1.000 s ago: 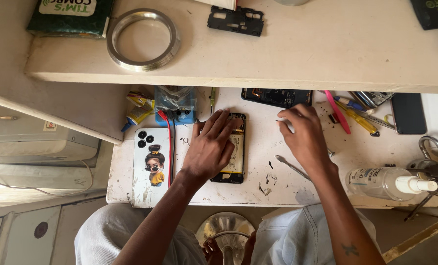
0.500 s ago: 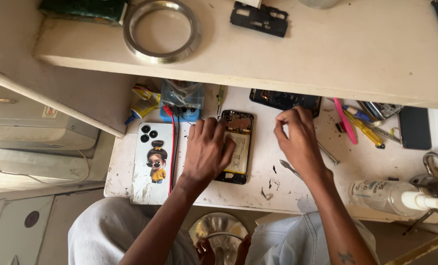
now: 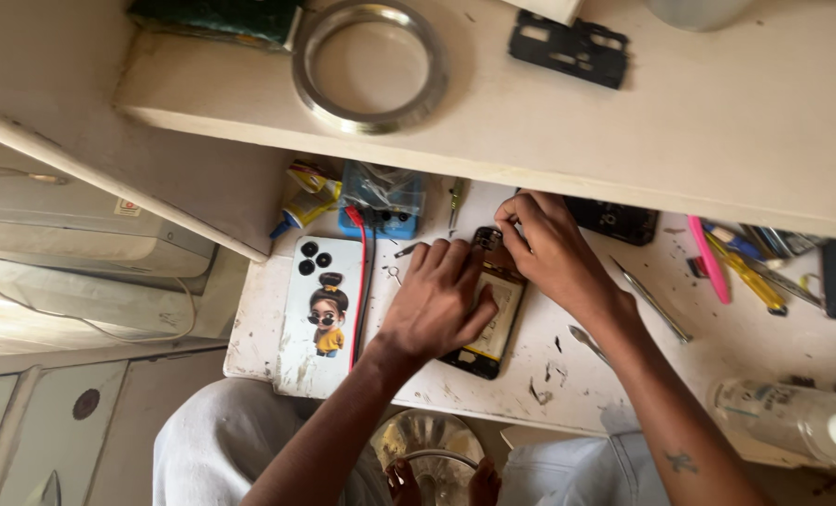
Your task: The person works on a disassembled smartphone at a cluttered repair bench. They pry the old battery out of the phone body, peel away adhesive, position a new battery into the phone, and press and align it into place, occasionally using a small screwdriver and pry tool on the device.
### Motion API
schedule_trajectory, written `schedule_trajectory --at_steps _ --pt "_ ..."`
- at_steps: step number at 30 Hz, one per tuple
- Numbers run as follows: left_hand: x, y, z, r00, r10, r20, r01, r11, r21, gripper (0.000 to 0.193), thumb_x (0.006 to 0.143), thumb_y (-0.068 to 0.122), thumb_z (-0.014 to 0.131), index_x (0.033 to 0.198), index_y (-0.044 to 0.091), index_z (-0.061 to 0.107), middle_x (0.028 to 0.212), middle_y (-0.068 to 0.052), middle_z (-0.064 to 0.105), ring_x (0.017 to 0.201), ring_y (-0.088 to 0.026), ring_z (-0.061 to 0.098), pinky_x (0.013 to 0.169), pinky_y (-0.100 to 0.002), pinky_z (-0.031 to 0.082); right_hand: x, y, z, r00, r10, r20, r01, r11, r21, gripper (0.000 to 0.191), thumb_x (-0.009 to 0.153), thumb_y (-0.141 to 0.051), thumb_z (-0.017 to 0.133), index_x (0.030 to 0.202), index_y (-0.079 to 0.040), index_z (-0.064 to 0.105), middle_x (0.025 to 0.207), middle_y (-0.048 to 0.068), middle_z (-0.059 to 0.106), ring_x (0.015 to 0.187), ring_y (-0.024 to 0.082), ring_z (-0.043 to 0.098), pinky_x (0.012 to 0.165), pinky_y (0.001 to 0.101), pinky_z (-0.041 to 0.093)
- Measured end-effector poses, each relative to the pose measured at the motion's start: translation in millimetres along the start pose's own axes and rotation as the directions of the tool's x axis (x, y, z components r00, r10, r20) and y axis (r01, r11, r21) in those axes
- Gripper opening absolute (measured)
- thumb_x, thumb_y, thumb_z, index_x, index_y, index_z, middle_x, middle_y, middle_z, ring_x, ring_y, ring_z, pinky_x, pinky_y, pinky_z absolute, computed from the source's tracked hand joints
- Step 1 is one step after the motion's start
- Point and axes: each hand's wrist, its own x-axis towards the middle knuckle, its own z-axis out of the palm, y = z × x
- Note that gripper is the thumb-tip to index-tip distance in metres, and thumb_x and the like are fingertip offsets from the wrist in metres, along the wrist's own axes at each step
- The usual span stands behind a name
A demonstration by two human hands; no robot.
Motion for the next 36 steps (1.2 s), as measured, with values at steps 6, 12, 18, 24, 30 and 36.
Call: schedule_trajectory --at_steps 6,12,18,24,30,36 --pt "0 2 -5 0.999 -0.020 0.040 0.021 0.999 -0.040 0.037 0.093 0.028 0.061 0.106 -0.006 0.066 0.103 -0.018 0.058 0.095 -0.030 0.054 0.089 -0.045 0.044 6 -3 -2 0.986 0.002 0.164 0.003 0.999 -0.033 0.012 0.091 0.000 0.066 0.098 -0.003 0.057 0.100 0.014 0.059 0.098 0.036 0.060 0.084 0.0449 0.050" --pt "1 5 -7 0.999 -0.028 0.025 0.029 0.998 -0.047 0.032 0.093 0.027 0.062 0.104 -0.003 0.066 0.105 -0.016 0.059 0.097 -0.029 0.055 0.091 -0.044 0.044 7 -5 -1 0.982 0.001 0.187 0.007 0.999 -0.042 0.010 0.095 -0.001 0.065 0.098 -0.002 0.056 0.098 0.013 0.058 0.094 0.034 0.059 0.083 0.0447 0.049" --pt "3 5 -8 0.998 -0.038 0.044 0.040 0.998 -0.047 0.032 0.092 0.028 0.062 0.103 -0.002 0.067 0.104 -0.016 0.058 0.096 -0.029 0.054 0.089 -0.045 0.044 11 -2 3 0.980 -0.014 0.197 0.017 1.000 -0.013 0.006 0.094 -0.004 0.065 0.098 -0.001 0.062 0.098 0.013 0.062 0.094 0.033 0.062 0.085 0.0439 0.051" --pt "1 5 -9 0.999 -0.037 0.032 0.038 0.998 -0.051 0.030 0.092 0.028 0.062 0.101 -0.001 0.066 0.104 -0.016 0.058 0.098 -0.030 0.055 0.091 -0.045 0.044 13 2 -6 0.962 0.115 0.247 -0.157 0.975 0.157 0.011 0.099 0.000 0.056 0.105 0.000 0.066 0.101 0.011 0.069 0.097 0.027 0.069 0.087 0.0381 0.054" --pt "1 5 -8 1.000 -0.031 0.002 0.031 0.999 -0.036 0.033 0.092 0.028 0.062 0.104 -0.003 0.066 0.106 -0.017 0.058 0.098 -0.030 0.054 0.090 -0.045 0.044 15 -2 -9 0.959 0.146 0.244 -0.182 0.974 0.133 0.012 0.093 -0.003 0.066 0.105 -0.001 0.069 0.099 0.010 0.071 0.089 0.024 0.070 0.078 0.0354 0.055" --pt "1 6 -8 0.999 -0.040 0.033 0.041 0.999 -0.032 0.032 0.092 0.028 0.062 0.101 -0.002 0.065 0.106 -0.016 0.058 0.097 -0.030 0.055 0.090 -0.046 0.044 15 -2 0 0.925 0.281 0.256 -0.319 0.940 0.122 0.010 0.091 -0.008 0.072 0.099 -0.002 0.072 0.091 0.007 0.071 0.073 0.017 0.067 0.066 0.0323 0.053"
